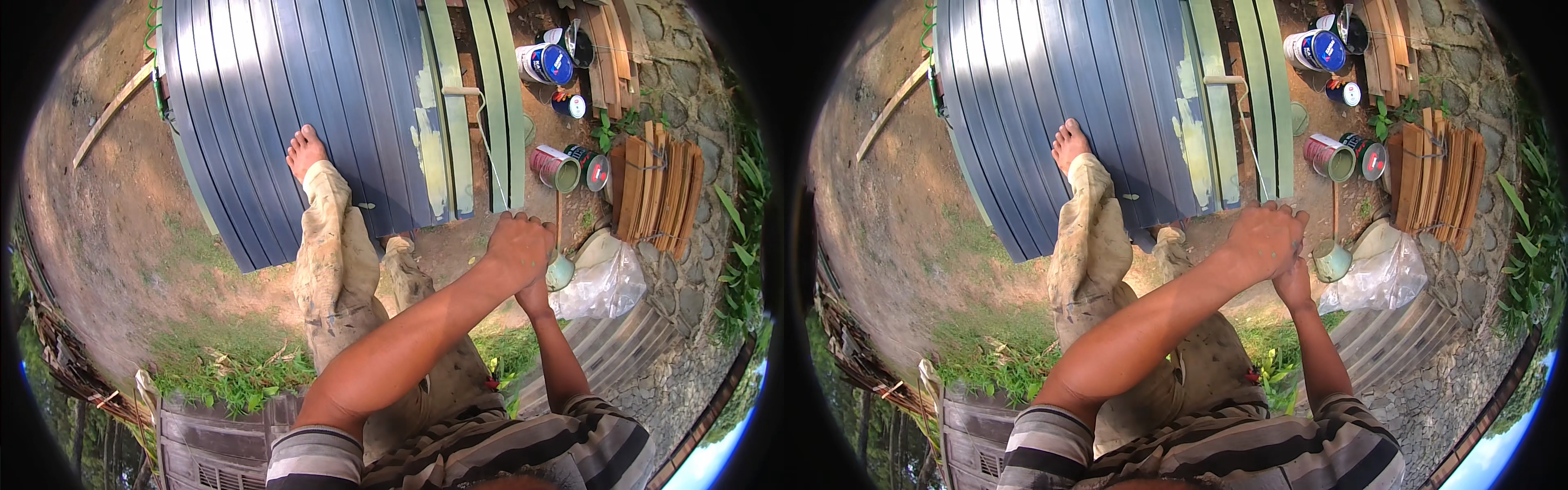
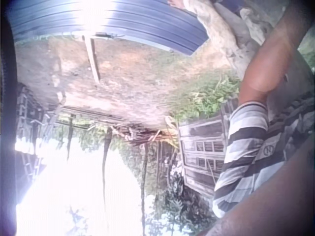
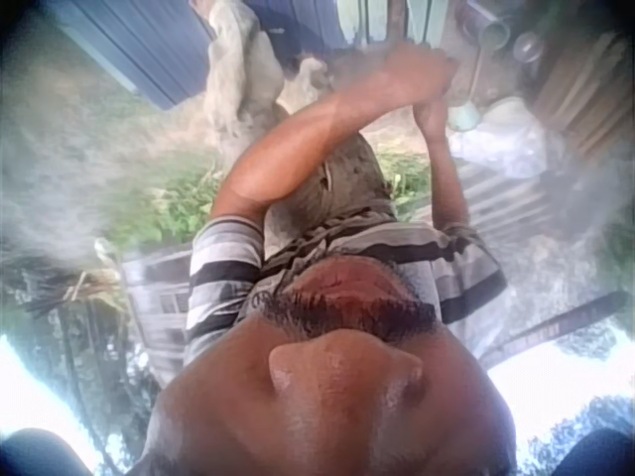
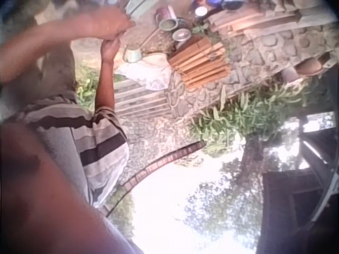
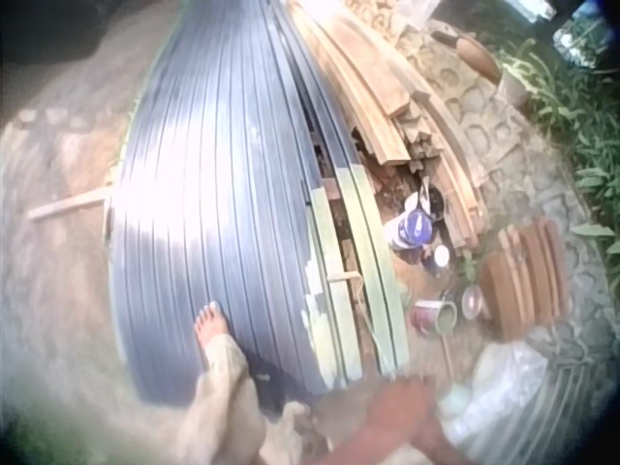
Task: The person paints thin metal strips using a roller, applying green paint along the length of each strip one at a time.
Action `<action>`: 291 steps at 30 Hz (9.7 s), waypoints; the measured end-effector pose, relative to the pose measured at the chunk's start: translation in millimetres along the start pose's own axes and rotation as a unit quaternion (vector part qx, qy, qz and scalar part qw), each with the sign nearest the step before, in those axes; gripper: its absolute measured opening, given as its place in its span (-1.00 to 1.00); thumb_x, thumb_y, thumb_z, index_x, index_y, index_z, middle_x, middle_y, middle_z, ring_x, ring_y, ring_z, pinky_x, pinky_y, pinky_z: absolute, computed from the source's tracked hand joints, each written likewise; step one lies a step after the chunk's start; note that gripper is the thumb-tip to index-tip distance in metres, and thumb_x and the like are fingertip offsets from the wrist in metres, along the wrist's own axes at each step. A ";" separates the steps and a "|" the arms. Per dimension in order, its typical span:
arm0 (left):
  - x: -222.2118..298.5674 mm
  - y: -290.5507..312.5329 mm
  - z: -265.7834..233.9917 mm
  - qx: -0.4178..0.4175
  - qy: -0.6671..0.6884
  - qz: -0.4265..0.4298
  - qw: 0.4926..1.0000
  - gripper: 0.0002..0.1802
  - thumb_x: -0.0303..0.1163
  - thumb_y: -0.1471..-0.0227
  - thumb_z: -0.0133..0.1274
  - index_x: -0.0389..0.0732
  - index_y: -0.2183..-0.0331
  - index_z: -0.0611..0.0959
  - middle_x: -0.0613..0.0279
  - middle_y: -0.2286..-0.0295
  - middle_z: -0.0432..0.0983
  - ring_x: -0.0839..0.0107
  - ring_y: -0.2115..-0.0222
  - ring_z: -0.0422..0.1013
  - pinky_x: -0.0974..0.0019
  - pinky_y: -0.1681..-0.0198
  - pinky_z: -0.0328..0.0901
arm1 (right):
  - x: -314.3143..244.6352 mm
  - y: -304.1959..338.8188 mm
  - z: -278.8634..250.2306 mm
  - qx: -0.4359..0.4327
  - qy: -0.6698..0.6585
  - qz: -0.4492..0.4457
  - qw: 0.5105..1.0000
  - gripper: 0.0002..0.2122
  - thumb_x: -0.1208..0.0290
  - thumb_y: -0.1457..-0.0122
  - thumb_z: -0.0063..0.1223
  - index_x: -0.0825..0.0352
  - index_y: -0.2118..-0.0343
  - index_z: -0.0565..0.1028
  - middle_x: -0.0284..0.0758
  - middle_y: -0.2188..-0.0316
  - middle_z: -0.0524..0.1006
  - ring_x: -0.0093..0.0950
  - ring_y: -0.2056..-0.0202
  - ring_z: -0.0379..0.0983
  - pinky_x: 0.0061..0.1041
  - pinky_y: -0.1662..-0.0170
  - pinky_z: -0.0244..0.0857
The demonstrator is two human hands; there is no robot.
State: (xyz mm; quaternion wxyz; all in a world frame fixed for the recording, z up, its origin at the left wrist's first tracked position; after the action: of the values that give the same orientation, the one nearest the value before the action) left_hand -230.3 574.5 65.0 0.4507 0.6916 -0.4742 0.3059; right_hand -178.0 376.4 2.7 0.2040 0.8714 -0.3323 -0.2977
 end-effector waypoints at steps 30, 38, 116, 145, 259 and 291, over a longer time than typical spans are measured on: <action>-4.8 -3.9 -17.2 0.044 0.002 0.007 0.999 -0.66 -0.27 -0.07 0.18 -0.26 0.15 0.61 -0.09 0.18 0.66 -0.01 0.04 0.57 -0.01 0.12 0.46 | -44.2 -102.6 -18.4 0.028 -0.008 0.005 1.000 -0.56 0.33 -0.38 -0.02 0.13 -0.31 0.36 0.03 -0.08 0.54 0.06 -0.01 0.51 -0.12 -0.03 0.41; -17.5 1.4 -19.7 0.084 0.021 -0.006 0.996 -0.69 -0.28 -0.12 0.14 -0.26 0.14 0.63 -0.01 0.25 0.65 0.07 0.14 0.59 0.02 0.12 0.45 | -68.1 -176.4 -14.8 0.014 -0.043 0.058 0.997 -0.56 0.34 -0.43 -0.08 0.05 -0.36 0.35 0.01 -0.12 0.54 0.06 -0.02 0.51 -0.13 -0.05 0.41; 6.8 10.5 51.2 -0.006 -0.027 0.014 1.000 -0.67 -0.31 -0.02 0.17 -0.24 0.16 0.65 0.03 0.28 0.66 0.11 0.19 0.59 0.02 0.10 0.41 | 81.2 254.7 11.7 -0.193 0.049 0.235 0.951 -0.54 0.37 -0.45 -0.13 0.13 -0.39 0.29 0.08 0.11 0.60 0.04 0.19 0.58 -0.12 0.12 0.46; 12.8 17.5 66.9 -0.021 -0.026 0.026 0.999 -0.68 -0.37 -0.04 0.11 -0.24 0.13 0.66 0.04 0.26 0.67 0.12 0.19 0.59 0.03 0.10 0.42 | 93.6 249.8 16.7 -0.130 0.028 0.166 0.977 -0.49 0.42 -0.41 -0.07 -0.06 -0.40 0.27 0.09 0.17 0.60 0.13 0.21 0.54 -0.06 0.17 0.46; 14.1 12.3 50.0 -0.021 -0.019 0.020 0.999 -0.67 -0.38 0.00 0.11 -0.23 0.14 0.67 0.04 0.28 0.67 0.12 0.20 0.60 0.05 0.11 0.42 | 54.0 158.4 15.2 -0.071 0.034 0.139 0.987 -0.57 0.43 -0.40 -0.05 0.14 -0.31 0.39 0.12 0.28 0.59 0.13 0.28 0.55 -0.03 0.23 0.41; -11.3 7.5 8.7 0.031 -0.032 -0.032 0.998 -0.52 -0.32 0.02 0.21 -0.25 0.03 0.59 0.01 0.17 0.64 0.12 0.08 0.57 0.05 0.05 0.41 | -73.5 -41.9 -16.3 0.055 0.054 -0.137 0.988 -0.62 0.46 -0.29 0.03 0.39 -0.17 0.42 -0.06 0.21 0.64 -0.09 0.18 0.59 -0.24 0.10 0.44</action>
State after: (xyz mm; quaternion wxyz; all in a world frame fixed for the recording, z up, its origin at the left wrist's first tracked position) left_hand -241.3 569.8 54.4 0.4231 0.7294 -0.4569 0.2833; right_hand -192.4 459.6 19.8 0.1311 0.9333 -0.2143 -0.2566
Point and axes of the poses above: each hand's wrist, its own y-axis away from the middle knuckle, its own z-axis out of the palm, x = y × z, the point moved 8 cm from there along -y, towards the middle knuckle
